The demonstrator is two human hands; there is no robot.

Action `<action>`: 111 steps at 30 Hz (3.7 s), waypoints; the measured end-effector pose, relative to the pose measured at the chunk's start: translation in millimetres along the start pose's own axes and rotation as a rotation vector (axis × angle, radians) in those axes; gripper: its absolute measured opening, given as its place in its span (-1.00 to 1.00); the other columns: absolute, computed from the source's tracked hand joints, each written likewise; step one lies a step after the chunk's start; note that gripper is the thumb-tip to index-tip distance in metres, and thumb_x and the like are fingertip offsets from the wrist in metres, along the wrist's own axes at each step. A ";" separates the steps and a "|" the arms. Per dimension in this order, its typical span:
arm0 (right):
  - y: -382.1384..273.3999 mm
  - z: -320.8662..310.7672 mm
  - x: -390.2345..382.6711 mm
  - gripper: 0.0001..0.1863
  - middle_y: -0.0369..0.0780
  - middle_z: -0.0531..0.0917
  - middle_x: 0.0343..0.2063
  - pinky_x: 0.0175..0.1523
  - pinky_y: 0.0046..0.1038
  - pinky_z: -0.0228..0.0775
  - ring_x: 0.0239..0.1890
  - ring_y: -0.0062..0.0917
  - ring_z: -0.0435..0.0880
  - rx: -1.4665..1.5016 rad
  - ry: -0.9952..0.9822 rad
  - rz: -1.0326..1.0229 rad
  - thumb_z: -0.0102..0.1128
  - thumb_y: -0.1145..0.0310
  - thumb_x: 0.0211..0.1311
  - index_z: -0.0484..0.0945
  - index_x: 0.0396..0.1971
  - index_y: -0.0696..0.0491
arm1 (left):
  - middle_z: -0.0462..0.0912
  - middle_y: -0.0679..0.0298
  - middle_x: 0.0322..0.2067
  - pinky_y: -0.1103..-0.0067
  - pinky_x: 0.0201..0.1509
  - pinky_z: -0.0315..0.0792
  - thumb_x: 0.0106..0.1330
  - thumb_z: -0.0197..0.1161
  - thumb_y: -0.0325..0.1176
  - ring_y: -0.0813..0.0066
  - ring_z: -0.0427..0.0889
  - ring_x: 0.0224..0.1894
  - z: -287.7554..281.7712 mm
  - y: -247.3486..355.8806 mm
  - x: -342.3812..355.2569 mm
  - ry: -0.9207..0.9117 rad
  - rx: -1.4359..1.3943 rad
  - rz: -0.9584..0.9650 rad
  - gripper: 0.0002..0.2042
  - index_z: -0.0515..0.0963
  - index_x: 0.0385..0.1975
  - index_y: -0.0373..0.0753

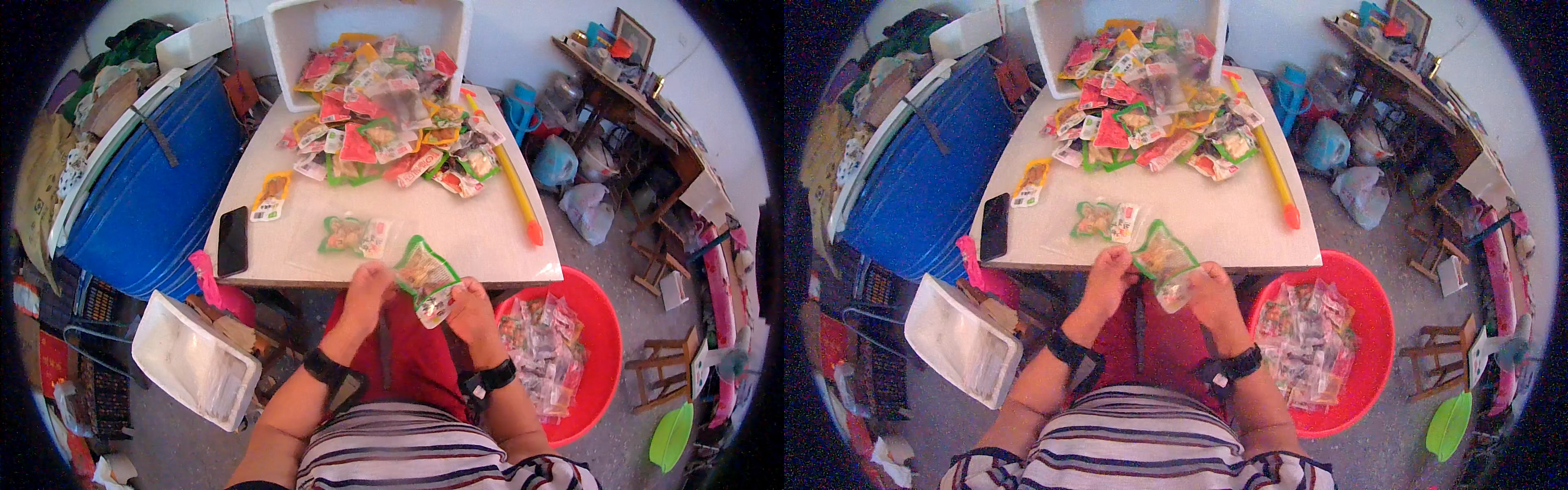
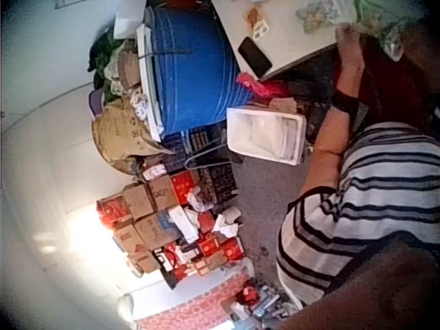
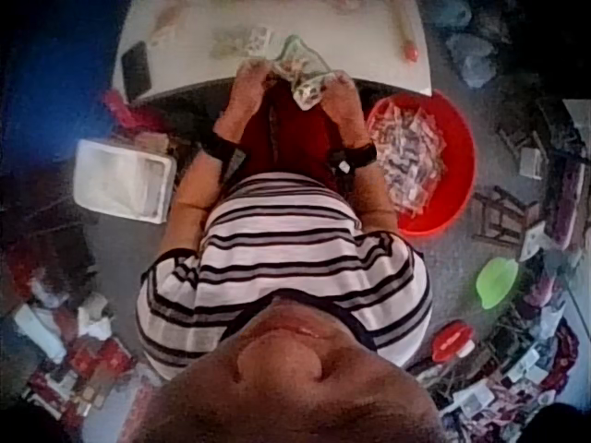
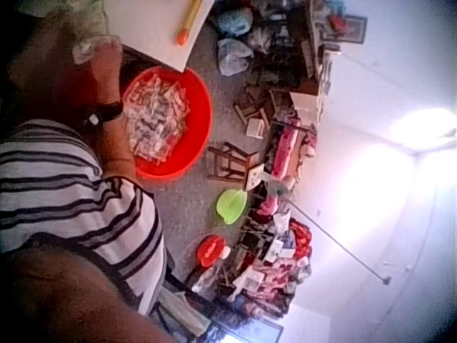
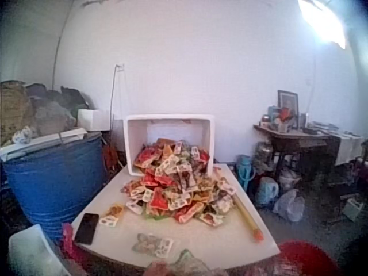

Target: The person picks up individual packets of food from a large pile on a table, places them into a clear plastic bag, and then puts the filled bag into a large red tub.

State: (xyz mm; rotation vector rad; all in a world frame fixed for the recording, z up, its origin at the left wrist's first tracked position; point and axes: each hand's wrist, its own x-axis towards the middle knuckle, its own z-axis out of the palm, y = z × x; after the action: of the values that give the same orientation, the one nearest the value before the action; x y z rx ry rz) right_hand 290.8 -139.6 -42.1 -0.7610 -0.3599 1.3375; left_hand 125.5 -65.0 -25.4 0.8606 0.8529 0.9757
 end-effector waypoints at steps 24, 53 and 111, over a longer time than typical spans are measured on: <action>-5.6 -3.7 61.8 -0.93 -0.35 0.42 -0.56 -0.37 -0.62 0.20 -0.48 -0.65 0.36 -0.266 -0.282 0.107 0.02 0.47 -0.09 0.40 -0.52 0.08 | 0.40 0.03 -0.56 0.39 -0.37 0.27 -0.01 -0.03 -0.41 0.08 0.39 -0.43 -9.5 25.5 38.0 0.088 1.170 0.537 -0.88 0.35 -0.59 -0.34; 55.9 66.9 69.3 -0.75 -0.23 0.47 -0.42 -0.25 -0.40 0.36 -0.40 -0.48 0.48 0.133 -0.404 0.310 -0.15 0.54 -0.04 0.30 -0.27 0.12 | 0.35 0.08 -0.58 0.32 -0.46 0.27 -0.01 -0.04 -0.40 0.09 0.37 -0.48 -18.5 25.7 -3.8 0.141 1.445 0.738 -0.91 0.32 -0.64 -0.26; -9.3 56.1 48.2 -0.71 -0.30 0.43 -0.35 -0.19 -0.58 0.25 -0.26 -0.61 0.40 -0.595 -0.248 -0.200 -0.01 0.40 -0.02 0.31 -0.23 0.13 | 0.49 0.21 -0.38 0.59 -0.20 0.30 0.11 -0.05 -0.40 0.46 0.45 -0.30 -25.2 141.0 -3.1 -0.209 0.711 0.278 -0.83 0.39 -0.37 -0.33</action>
State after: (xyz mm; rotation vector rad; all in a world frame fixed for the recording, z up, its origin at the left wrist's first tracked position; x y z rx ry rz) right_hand 272.6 -77.7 -4.7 -1.0161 -1.0356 1.1407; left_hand 55.8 -18.6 90.8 1.6951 0.9236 0.7976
